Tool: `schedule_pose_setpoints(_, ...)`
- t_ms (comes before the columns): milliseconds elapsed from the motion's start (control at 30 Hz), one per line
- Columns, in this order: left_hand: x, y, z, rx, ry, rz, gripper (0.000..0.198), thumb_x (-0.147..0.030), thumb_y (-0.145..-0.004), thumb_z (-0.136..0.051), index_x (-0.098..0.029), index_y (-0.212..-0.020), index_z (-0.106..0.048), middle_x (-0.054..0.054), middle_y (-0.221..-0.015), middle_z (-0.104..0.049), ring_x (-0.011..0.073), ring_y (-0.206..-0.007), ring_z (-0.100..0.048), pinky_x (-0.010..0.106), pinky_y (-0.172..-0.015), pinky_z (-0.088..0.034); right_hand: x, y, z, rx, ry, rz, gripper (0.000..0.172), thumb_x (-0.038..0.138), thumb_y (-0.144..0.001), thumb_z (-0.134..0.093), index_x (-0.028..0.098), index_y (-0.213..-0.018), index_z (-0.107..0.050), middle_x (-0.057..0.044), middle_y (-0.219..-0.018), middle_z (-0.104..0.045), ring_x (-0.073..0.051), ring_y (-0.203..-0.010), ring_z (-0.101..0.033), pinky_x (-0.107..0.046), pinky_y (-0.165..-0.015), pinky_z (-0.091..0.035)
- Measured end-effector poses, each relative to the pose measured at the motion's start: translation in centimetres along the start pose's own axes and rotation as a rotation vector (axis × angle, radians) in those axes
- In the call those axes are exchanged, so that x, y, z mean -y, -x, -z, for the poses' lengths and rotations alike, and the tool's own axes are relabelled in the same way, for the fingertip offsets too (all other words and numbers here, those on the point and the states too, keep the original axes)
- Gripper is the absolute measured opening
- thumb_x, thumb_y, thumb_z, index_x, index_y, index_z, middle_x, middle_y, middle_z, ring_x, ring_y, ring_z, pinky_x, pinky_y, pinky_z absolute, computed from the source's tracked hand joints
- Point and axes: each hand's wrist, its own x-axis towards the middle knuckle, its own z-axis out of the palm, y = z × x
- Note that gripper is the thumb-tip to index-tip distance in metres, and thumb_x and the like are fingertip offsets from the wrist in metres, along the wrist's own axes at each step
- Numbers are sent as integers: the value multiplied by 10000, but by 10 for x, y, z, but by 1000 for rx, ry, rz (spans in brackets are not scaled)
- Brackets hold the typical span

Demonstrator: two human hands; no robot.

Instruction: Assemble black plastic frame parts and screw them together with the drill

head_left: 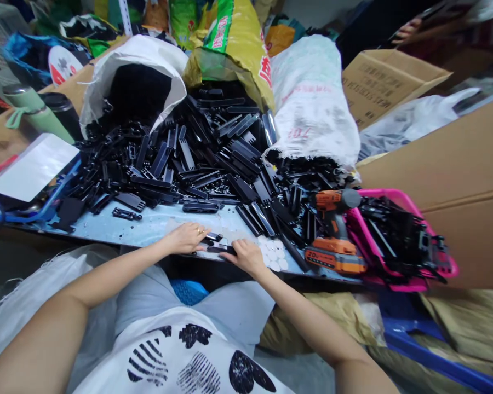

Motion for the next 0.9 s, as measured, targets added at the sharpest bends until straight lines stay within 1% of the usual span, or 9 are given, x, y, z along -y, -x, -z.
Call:
schedule_pose_setpoints(67,0,-13,4,58,3,57,488,-475,-880,-521,-88,-1172,-582,163,-1011,-648,259,-956,-593,334,-810,-436,-8,-3,3,39,-40,30,564,662,-856,-423,163,-650,-587,-83,-616,-581,-182,-610,-552,-271,-564,-357)
schedule_pose_setpoints(133,-3,-18,10,86,59,105,393,-462,-918,-456,-132,-1008,-649,124,-945,-663,229,-915,-605,302,-786,-434,-12,-10,11,65,-106,82,595,664,-880,-362,163,-634,-570,-75,-607,-584,-162,-582,-541,-259,-547,-319)
schedule_pose_setpoints(200,-6,-18,14,87,128,153,394,-428,-955,-381,-167,-887,-667,87,-898,-679,197,-870,-622,280,-766,-432,-12,-16,23,115,-168,145,612,656,-904,-302,167,-656,-574,-63,-610,-591,-147,-569,-537,-252,-543,-302)
schedule_pose_setpoints(300,-9,-15,18,71,106,306,469,-418,-975,-314,-158,-839,-680,93,-849,-696,202,-821,-642,285,-728,-438,-5,-22,39,214,-152,173,605,645,-915,-281,170,-696,-584,-64,-634,-612,-148,-575,-545,-254,-549,-296)
schedule_pose_setpoints(433,-16,-16,18,80,-13,505,568,-445,-981,-256,-107,-874,-700,153,-853,-703,237,-789,-660,303,-676,-450,17,-35,52,251,-22,78,568,655,-889,-347,158,-809,-612,-100,-696,-629,-184,-623,-564,-275,-570,-300)
schedule_pose_setpoints(567,-23,-19,23,59,-13,510,588,-460,-979,-252,-99,-873,-704,158,-849,-706,234,-775,-666,297,-672,-454,34,-52,58,167,58,147,596,654,-808,-525,113,-1056,-574,-152,-916,-613,-258,-825,-556,-325,-679,-346)
schedule_pose_setpoints(733,-29,-18,28,61,19,505,571,-450,-983,-256,-108,-867,-698,137,-861,-710,215,-799,-664,274,-688,-449,34,-66,62,248,78,373,454,517,-854,-552,93,-1015,-560,-126,-921,-579,-243,-848,-510,-355,-761,-337)
schedule_pose_setpoints(833,-29,-16,26,65,25,519,552,-450,-980,-271,-118,-853,-693,129,-851,-707,222,-777,-660,281,-668,-441,29,-65,63,269,34,402,513,579,-867,-492,96,-1025,-565,-124,-922,-586,-230,-848,-516,-344,-758,-337)
schedule_pose_setpoints(900,-27,-13,26,31,12,512,546,-443,-981,-267,-118,-836,-682,126,-831,-700,229,-775,-655,288,-656,-433,24,-59,64,282,10,350,596,670,-838,-455,110,-999,-581,-118,-888,-602,-219,-822,-535,-322,-723,-342)
